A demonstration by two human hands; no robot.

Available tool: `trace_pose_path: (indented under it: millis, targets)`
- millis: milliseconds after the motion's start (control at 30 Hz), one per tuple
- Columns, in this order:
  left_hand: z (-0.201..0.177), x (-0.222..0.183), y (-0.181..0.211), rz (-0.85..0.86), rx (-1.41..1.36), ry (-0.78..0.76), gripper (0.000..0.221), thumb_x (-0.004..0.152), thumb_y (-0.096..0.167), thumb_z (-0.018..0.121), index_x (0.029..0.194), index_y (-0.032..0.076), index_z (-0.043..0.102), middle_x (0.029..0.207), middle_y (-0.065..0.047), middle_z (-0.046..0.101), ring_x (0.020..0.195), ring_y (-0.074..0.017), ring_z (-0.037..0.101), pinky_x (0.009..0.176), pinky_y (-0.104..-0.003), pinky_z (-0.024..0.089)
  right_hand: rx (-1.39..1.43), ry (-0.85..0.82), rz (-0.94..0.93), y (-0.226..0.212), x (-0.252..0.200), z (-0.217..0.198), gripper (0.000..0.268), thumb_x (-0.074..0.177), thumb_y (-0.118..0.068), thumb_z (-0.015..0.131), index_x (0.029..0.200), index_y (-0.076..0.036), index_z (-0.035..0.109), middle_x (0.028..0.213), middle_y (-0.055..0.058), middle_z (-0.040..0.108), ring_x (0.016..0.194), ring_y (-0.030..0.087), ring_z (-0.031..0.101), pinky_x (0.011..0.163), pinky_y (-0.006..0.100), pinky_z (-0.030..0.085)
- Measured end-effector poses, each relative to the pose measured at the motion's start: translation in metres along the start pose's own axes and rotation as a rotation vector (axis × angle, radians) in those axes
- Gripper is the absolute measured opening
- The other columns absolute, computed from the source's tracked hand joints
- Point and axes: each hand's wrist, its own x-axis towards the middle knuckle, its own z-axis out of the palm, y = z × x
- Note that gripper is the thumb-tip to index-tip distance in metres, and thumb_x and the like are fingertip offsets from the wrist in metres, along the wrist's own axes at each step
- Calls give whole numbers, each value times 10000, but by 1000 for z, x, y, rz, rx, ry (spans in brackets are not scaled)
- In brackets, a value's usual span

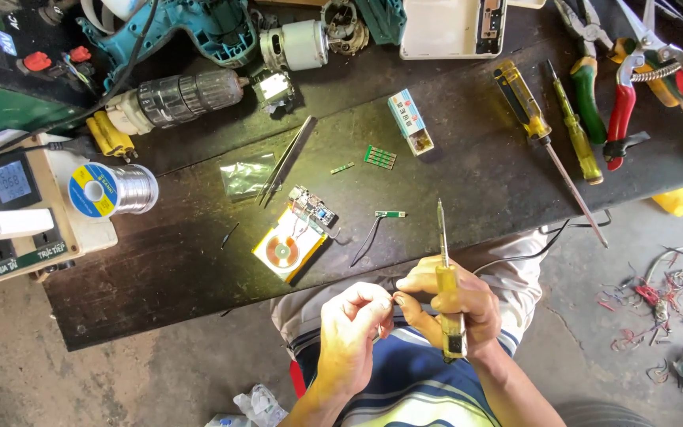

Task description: Soldering wires and small components onto a printed circuit board at a repair bench.

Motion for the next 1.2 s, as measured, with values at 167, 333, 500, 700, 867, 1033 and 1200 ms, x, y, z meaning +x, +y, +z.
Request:
trace_pose_path:
  millis: [167,333,500,700,867,1033,1200]
  targets:
    - [-8,1,-6,-51,-64,39,104,823,-6,638,722,-6,615,631,-97,532,556,-157,465,507,-297,394,-19,-2,4,-3,4,7,470,794,49,786,946,-141,384,875,161,735,657,285,679,686,435,607]
    - [-12,-1,-9,-53,-54,110,104,801,-37,620,701,-7,628,614,-102,549,529,-164,479,487,-312,398,-56,-33,-16,-8,9,11,455,787,60,776,876,-122,369,824,155,722,629,295,635,643,418,575]
    - [-17,-3,-10,-28,6,91,80,760,-61,584,710,-16,629,611,-103,554,513,-172,481,488,-307,392,-85,-57,-32,-10,8,11,437,823,45,757,944,-135,378,838,127,720,637,283,615,634,398,553]
    - [-20,-7,-2,41,98,-94,91,843,42,739,894,-24,703,815,-102,699,626,-167,604,601,-287,506,-128,-157,49,-14,0,2,381,912,-59,713,1033,-220,390,827,47,699,647,210,540,681,327,495]
    - [-25,-8,2,157,253,-170,43,918,-1,698,947,-24,719,837,-88,686,741,-132,636,714,-262,554,-156,-170,85,-18,-5,-2,272,933,-59,683,925,-188,443,807,31,670,668,209,575,697,364,492]
    - [-19,-10,29,334,641,-181,188,871,132,734,1050,76,729,923,-26,758,836,-120,701,820,-272,581,-190,-205,171,-21,-12,-14,150,963,-58,605,839,-80,523,816,39,670,689,237,552,751,389,495]
    - [-16,-7,29,461,676,-262,85,918,62,686,876,28,751,842,-63,763,764,-150,731,722,-261,605,-74,-306,20,-19,-10,-21,289,1006,-66,630,1190,-218,466,1003,95,705,813,232,663,822,435,550]
